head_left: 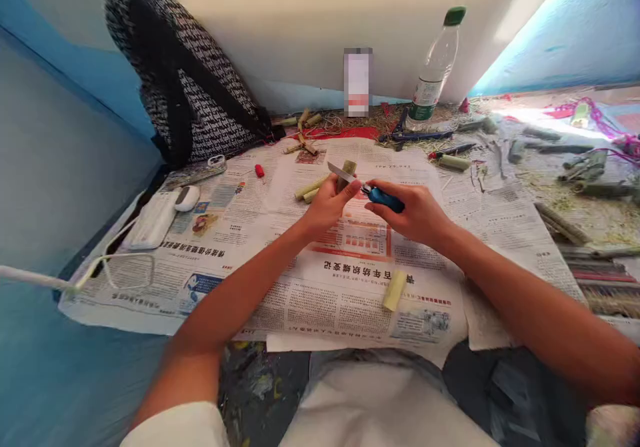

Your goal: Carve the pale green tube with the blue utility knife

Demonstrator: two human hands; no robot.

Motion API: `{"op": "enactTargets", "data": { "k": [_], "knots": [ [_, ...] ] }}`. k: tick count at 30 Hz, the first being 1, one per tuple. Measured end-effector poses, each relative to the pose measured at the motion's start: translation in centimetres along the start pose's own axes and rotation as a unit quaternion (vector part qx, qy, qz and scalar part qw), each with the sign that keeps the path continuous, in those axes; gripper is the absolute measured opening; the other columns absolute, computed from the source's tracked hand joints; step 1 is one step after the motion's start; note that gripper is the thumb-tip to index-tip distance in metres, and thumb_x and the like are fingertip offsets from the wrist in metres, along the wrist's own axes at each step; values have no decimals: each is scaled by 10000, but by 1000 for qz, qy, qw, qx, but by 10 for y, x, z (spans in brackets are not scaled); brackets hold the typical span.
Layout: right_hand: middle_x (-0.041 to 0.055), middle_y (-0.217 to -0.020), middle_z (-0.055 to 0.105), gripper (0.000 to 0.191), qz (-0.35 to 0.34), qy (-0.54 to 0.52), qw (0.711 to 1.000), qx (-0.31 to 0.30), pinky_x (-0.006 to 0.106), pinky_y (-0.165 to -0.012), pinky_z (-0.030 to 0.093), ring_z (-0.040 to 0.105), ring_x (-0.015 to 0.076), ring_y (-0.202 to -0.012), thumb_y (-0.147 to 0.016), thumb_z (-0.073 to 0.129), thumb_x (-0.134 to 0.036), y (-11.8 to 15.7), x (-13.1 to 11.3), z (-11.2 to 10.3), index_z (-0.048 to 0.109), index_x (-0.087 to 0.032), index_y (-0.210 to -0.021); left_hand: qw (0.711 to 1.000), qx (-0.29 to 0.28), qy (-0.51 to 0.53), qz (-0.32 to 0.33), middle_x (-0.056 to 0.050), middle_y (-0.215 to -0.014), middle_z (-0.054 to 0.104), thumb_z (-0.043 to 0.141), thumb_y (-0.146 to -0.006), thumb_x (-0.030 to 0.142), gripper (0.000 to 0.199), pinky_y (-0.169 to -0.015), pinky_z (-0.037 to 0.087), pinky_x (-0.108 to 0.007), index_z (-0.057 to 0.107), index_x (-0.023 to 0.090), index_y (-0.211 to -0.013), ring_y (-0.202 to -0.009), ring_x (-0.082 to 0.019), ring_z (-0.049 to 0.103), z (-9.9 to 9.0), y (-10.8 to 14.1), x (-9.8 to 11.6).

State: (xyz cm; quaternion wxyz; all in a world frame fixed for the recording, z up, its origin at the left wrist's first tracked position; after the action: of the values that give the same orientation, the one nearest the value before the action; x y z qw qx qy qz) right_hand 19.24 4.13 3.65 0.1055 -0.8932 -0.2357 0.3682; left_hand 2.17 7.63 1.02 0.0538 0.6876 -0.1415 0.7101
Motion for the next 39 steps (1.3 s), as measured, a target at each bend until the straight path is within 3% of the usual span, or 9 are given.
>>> {"op": "enactTargets", "data": {
  "k": [4, 10, 16, 25, 32, 39],
  "knots": [
    [96, -1130, 846, 463, 3, 26, 1000, 14, 385, -800, 547, 788, 295, -917, -994, 689, -498, 3, -4, -1, 762, -247, -1376, 1000, 18, -12, 10, -23, -978, 624, 814, -793, 784, 652, -960, 491, -336, 595, 209, -1009, -1006, -204, 596, -3, 0, -1],
    [86, -1156, 843, 442, 9, 64, 998, 19, 382, -788, 538, 784, 303, -957, -1003, 683, -486, 5, -8, -2, 747, -274, -1385, 999, 22, -33, 17, -22, -934, 656, 787, -821, 785, 623, -970, 514, -357, 599, 208, -962, -967, -208, 633, -4, -1, -3],
    [94, -1184, 839, 459, 19, 80, 996, 23, 387, -766, 524, 782, 310, -961, -1006, 687, -477, 6, -9, -2, 738, -261, -1408, 997, 42, -57, 16, -45, -1027, 695, 763, -894, 720, 549, -1015, 510, -361, 605, 209, -1016, -1036, -223, 656, -5, 1, -4],
    [77, -1182, 839, 445, 16, 85, 996, 26, 387, -760, 523, 786, 308, -961, -1006, 705, -475, 6, -10, -2, 739, -274, -1401, 996, 46, -67, 23, -44, -990, 690, 723, -825, 849, 664, -949, 523, -353, 584, 213, -958, -991, -218, 638, -2, 5, 2],
    [82, -1205, 836, 450, 16, 88, 995, 33, 389, -748, 524, 786, 312, -963, -1009, 696, -470, 6, -10, -3, 736, -266, -1407, 997, 62, -52, 16, 1, -843, 580, 759, -773, 853, 679, -800, 471, -311, 587, 209, -905, -827, -166, 541, -2, 8, 7],
    [69, -1173, 841, 452, 33, 123, 991, 42, 370, -691, 489, 780, 303, -929, -1005, 696, -495, 8, -12, -4, 739, -299, -1410, 995, 67, -71, -2, 1, -832, 572, 756, -782, 839, 669, -788, 463, -302, 593, 198, -881, -813, -159, 530, -3, 8, 6]
  ]
}}
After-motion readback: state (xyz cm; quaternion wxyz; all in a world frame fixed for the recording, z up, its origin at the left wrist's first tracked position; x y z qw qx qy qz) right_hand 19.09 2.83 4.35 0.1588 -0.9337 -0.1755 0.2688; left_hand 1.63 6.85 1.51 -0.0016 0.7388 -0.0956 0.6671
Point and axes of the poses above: each hand's wrist, its own y-axis away from the middle knuckle, its own z-axis out of the palm, x = y × z, the point moved 8 cm from there along -y, towards the middle knuckle
